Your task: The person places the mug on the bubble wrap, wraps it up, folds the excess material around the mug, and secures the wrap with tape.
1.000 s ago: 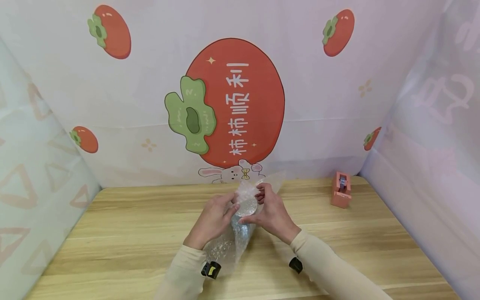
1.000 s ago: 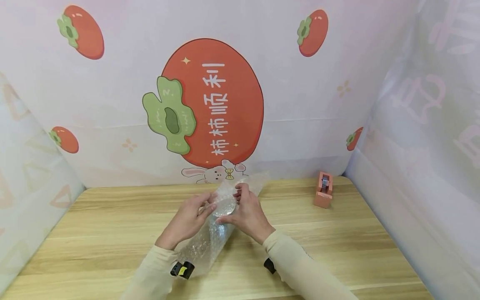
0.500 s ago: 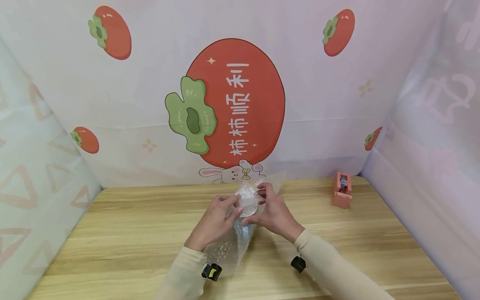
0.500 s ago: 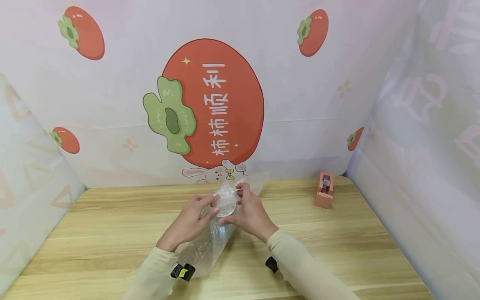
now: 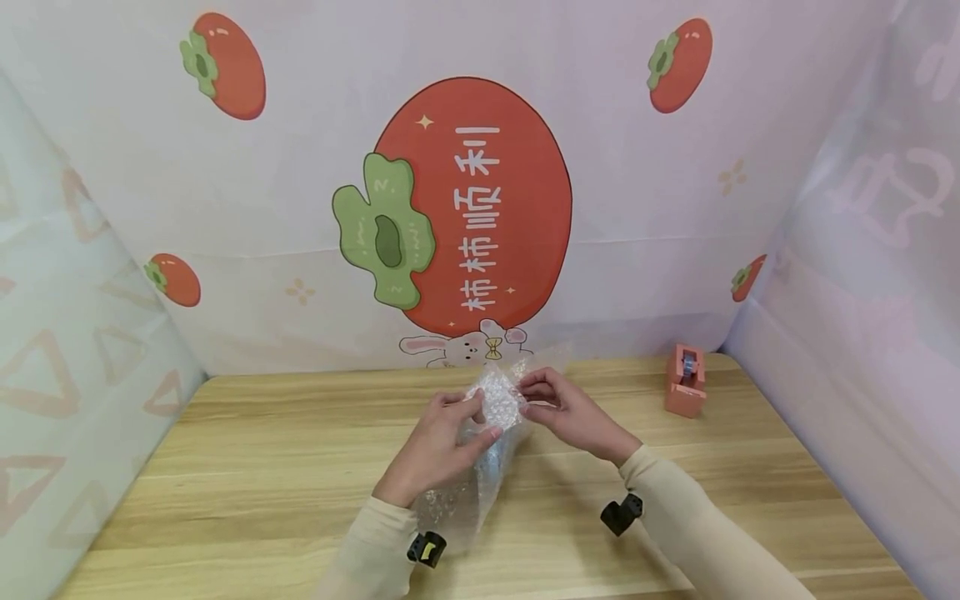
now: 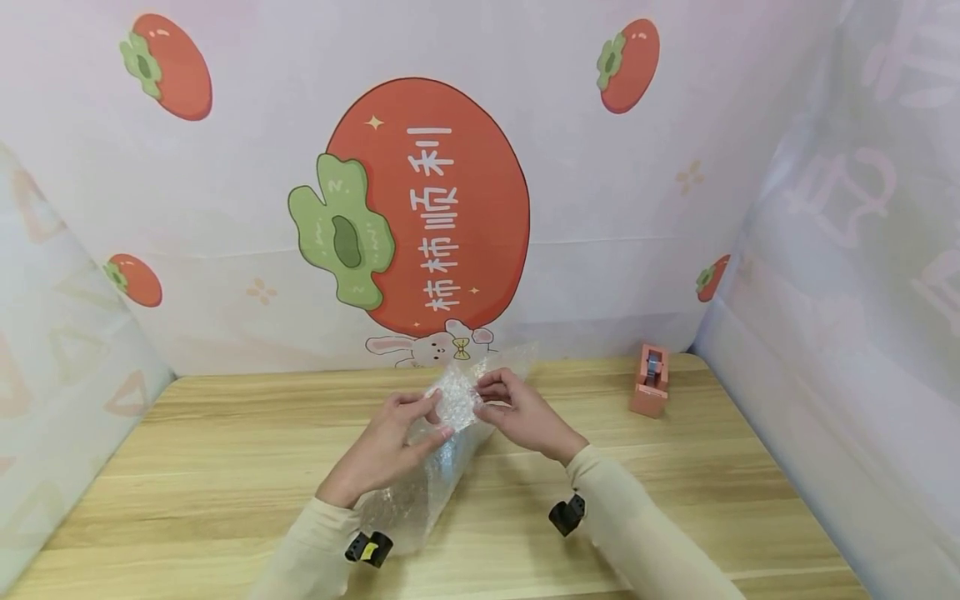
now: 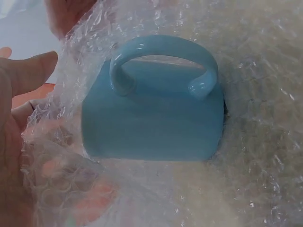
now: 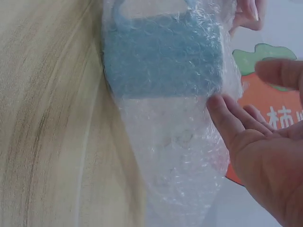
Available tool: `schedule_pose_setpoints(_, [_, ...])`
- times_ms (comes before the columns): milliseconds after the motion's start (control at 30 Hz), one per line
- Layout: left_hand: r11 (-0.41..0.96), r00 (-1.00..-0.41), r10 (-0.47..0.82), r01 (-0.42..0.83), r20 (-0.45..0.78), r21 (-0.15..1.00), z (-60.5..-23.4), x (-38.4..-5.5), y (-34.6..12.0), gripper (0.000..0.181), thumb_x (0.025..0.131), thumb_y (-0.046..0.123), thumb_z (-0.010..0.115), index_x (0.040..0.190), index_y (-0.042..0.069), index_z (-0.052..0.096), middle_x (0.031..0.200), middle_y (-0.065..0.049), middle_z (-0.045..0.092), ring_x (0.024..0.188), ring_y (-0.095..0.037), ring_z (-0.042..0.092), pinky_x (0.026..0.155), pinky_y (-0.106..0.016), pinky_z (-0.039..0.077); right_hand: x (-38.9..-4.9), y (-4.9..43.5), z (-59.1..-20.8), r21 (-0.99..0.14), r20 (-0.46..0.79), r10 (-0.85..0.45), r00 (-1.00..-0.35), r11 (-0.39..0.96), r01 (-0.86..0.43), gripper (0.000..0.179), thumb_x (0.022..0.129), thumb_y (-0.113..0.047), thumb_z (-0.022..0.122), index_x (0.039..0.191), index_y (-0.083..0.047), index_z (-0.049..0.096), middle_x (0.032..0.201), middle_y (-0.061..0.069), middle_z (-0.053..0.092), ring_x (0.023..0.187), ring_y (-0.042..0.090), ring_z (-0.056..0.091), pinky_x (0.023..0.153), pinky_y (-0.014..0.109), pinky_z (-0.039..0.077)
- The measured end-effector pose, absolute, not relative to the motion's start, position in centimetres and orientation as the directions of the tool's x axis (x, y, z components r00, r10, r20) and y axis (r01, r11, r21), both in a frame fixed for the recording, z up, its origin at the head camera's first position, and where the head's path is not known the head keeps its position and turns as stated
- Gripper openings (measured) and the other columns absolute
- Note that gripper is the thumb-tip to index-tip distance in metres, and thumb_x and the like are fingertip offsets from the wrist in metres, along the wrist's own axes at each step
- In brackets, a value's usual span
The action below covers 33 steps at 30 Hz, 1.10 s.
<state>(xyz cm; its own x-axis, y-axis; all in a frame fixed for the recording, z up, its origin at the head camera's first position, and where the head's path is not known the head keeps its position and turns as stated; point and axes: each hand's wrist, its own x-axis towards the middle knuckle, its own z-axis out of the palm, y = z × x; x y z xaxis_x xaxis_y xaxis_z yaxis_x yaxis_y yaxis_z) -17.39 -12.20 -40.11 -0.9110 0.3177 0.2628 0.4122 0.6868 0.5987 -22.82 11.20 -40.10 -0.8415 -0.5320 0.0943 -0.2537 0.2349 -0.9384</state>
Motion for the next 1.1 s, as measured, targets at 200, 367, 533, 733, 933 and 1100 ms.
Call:
schedule_pose_setpoints(200, [0.718, -0.886, 0.32, 0.458, 0.336, 0.524, -40.6, -17.2, -11.6, 0.033, 0.088, 0.04, 0.079, 0.094, 0.013, 0.062, 0.118, -0.009, 0.069, 0.128, -0.037, 0.051, 0.094, -0.052, 0.052, -23.2, 11.4, -40.6, -0.955, 0.087, -0.501, -0.861, 0.204, -0.215, 0.03, 0.097, -0.002, 0.066, 0.124, 0.0, 0.053, 0.127, 0.018, 0.062, 0.125, 0.034, 0.058, 0.096, 0.038, 0.054])
schedule_pose_setpoints(367, [0.754, -0.877, 0.299, 0.459, 0.376, 0.47, -40.7, -16.9, -10.9, 0.042, 0.082, 0.044, 0.085, 0.086, 0.016, 0.053, 0.097, -0.001, 0.063, 0.126, -0.037, 0.053, 0.091, -0.053, 0.053, -23.6, 11.3, -41.2, -0.959, 0.103, -0.467, -0.878, 0.188, -0.212, 0.033, 0.089, 0.005, 0.073, 0.116, 0.001, 0.055, 0.121, 0.019, 0.066, 0.117, 0.033, 0.063, 0.088, 0.033, 0.058])
schedule_pose_setpoints(533, [0.785, -0.865, 0.294, 0.461, 0.408, 0.413, -40.9, -16.9, -10.6, 0.044, 0.078, 0.044, 0.087, 0.087, 0.015, 0.055, 0.114, -0.008, 0.068, 0.125, -0.035, 0.054, 0.088, -0.05, 0.054, -23.8, 11.0, -41.2, -0.951, 0.118, -0.428, -0.896, 0.212, -0.227, 0.034, 0.085, 0.006, 0.077, 0.111, 0.001, 0.057, 0.115, 0.018, 0.069, 0.111, 0.032, 0.066, 0.083, 0.031, 0.059])
schedule_pose_setpoints(733, [0.832, -0.86, 0.286, 0.442, 0.422, 0.336, -41.0, -17.0, -10.2, 0.039, 0.079, 0.037, 0.088, 0.092, 0.012, 0.061, 0.127, -0.015, 0.068, 0.123, -0.036, 0.056, 0.088, -0.051, 0.056, -23.4, 10.8, -40.4, -0.934, 0.135, -0.414, -0.9, 0.252, -0.255, 0.032, 0.084, 0.01, 0.075, 0.11, 0.001, 0.058, 0.113, 0.017, 0.069, 0.104, 0.03, 0.067, 0.08, 0.031, 0.059])
schedule_pose_setpoints(933, [0.85, -0.85, 0.284, 0.437, 0.443, 0.294, -41.0, -17.0, -10.1, 0.043, 0.08, 0.034, 0.088, 0.107, 0.006, 0.069, 0.122, -0.015, 0.07, 0.119, -0.037, 0.058, 0.086, -0.051, 0.057, -23.5, 10.7, -39.8, -0.943, 0.083, -0.425, -0.902, 0.26, -0.209, 0.033, 0.083, 0.014, 0.068, 0.113, 0.004, 0.057, 0.115, 0.018, 0.068, 0.095, 0.022, 0.067, 0.079, 0.032, 0.059])
schedule_pose_setpoints(1100, [0.862, -0.855, 0.287, 0.427, 0.432, 0.273, -40.9, -17.0, -10.0, 0.041, 0.081, 0.033, 0.087, 0.108, 0.007, 0.07, 0.129, -0.016, 0.067, 0.12, -0.038, 0.058, 0.089, -0.051, 0.056, -24.0, 10.7, -39.8, -0.957, 0.054, -0.468, -0.882, 0.229, -0.18, 0.04, 0.082, 0.018, 0.067, 0.118, 0.007, 0.053, 0.12, 0.023, 0.062, 0.093, 0.027, 0.067, 0.077, 0.031, 0.059])
